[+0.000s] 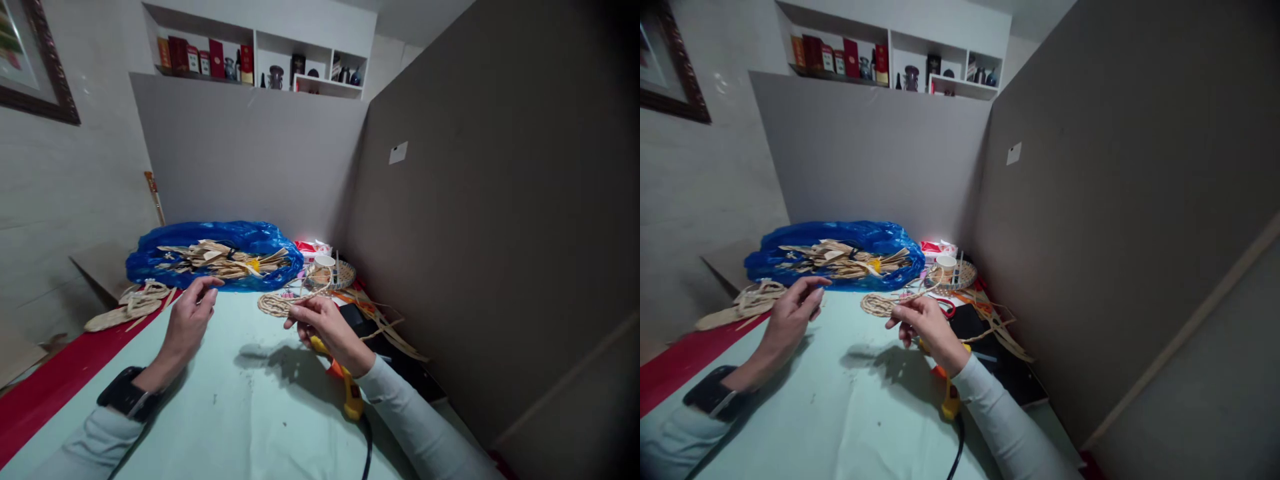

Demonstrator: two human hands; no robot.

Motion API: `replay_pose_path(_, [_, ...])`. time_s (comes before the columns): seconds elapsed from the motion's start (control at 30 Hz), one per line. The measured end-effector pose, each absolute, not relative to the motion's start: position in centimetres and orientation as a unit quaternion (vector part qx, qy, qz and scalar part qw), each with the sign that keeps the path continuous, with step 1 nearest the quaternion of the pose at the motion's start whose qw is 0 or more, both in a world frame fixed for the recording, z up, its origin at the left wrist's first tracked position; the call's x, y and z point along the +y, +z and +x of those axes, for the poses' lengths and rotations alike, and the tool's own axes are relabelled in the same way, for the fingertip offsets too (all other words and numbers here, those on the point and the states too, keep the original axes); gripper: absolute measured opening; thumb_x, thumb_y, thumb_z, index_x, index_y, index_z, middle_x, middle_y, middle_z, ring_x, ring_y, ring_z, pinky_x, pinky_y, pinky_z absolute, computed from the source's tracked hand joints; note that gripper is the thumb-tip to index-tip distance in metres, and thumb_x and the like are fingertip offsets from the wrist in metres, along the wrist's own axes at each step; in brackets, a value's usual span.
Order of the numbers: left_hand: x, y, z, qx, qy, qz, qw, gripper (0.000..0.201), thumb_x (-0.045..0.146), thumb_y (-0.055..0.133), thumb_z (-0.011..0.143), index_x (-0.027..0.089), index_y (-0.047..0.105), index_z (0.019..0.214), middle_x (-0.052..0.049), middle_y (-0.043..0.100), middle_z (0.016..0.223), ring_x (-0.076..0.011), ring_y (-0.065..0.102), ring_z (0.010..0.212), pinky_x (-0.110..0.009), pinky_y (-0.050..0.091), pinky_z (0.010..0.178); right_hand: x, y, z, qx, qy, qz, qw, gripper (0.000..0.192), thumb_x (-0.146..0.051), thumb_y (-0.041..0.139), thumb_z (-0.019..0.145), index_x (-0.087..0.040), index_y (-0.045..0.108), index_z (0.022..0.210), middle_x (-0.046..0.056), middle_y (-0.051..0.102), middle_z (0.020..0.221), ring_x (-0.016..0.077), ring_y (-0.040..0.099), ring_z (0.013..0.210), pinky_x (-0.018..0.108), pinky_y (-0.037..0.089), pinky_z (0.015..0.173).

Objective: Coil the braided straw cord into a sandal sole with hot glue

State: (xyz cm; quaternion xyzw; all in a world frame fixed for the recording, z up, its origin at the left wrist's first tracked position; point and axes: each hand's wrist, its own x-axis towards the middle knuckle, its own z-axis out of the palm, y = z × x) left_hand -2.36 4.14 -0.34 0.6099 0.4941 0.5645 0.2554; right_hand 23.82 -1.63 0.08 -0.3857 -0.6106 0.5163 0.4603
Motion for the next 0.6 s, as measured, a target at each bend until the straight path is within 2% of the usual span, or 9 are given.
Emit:
replay_pose_path(0.3, [2.6, -0.1, -1.1, 0.494, 0.513, 0.634, 0.301, 0.037, 0.038, 0.067, 0.095, 0.019, 0.063, 0.127, -0.01, 0.069, 0.127, -0.0261, 0.07, 0.103, -0.047, 0.061, 0.085, -2.8, 0.8, 22.8, -0.672, 0.455, -0.394, 0.432, 0.022, -0.034, 0.065, 0.102, -0.013, 0.067, 0.094, -0.002, 0.067, 0.081, 0.0085, 0.06, 0.056, 0.021, 0.052, 0.05])
replay_pose_path(0.37, [2.3, -0.3, -0.7, 0.508, 0.501, 0.637, 0.291, 0.033, 0.039, 0.067, 0.095, 0.018, 0.066, 0.12, -0.008, 0.071, 0.12, -0.025, 0.071, 0.098, -0.045, 0.061, 0.082, -2.9, 0.5, 22.5, -0.681, 0.429, -0.409, 0.43, 0.02, -0.032, 0.066, 0.102, -0.014, 0.067, 0.095, -0.002, 0.067, 0.079, 0.0085, 0.06, 0.056, 0.02, 0.05, 0.05])
replay_pose_path(0.47, [2.2, -0.4, -0.6, 0.513, 0.496, 0.648, 0.267, 0.033, 0.046, 0.068, 0.092, 0.018, 0.07, 0.109, -0.004, 0.072, 0.1, -0.0229, 0.07, 0.085, -0.041, 0.059, 0.078, -3.0, 0.0, 22.2, -0.701, 0.392, -0.429, 0.415, 0.018, -0.027, 0.066, 0.099, -0.014, 0.068, 0.087, -0.004, 0.063, 0.072, 0.0082, 0.056, 0.052, 0.02, 0.046, 0.049])
replay_pose_path(0.53, [2.1, -0.3, -0.6, 0.497, 0.494, 0.662, 0.268, 0.041, 0.053, 0.065, 0.091, 0.022, 0.069, 0.117, -0.004, 0.073, 0.102, -0.0246, 0.069, 0.092, -0.039, 0.056, 0.083, -3.2, 0.0, 22.1, -0.716, 0.369, -0.437, 0.4, 0.018, -0.024, 0.064, 0.097, -0.014, 0.069, 0.082, -0.004, 0.06, 0.066, 0.0088, 0.054, 0.051, 0.021, 0.042, 0.05])
replay_pose_path(0.6, [1.8, -0.2, -0.5, 0.471, 0.479, 0.682, 0.288, 0.05, 0.058, 0.058, 0.092, 0.028, 0.065, 0.131, -0.005, 0.072, 0.12, -0.0263, 0.067, 0.111, -0.037, 0.053, 0.093, -3.4, 0.1, 21.9, -0.729, 0.347, -0.445, 0.388, 0.017, -0.023, 0.062, 0.096, -0.015, 0.069, 0.082, -0.003, 0.06, 0.064, 0.0105, 0.055, 0.053, 0.021, 0.04, 0.052])
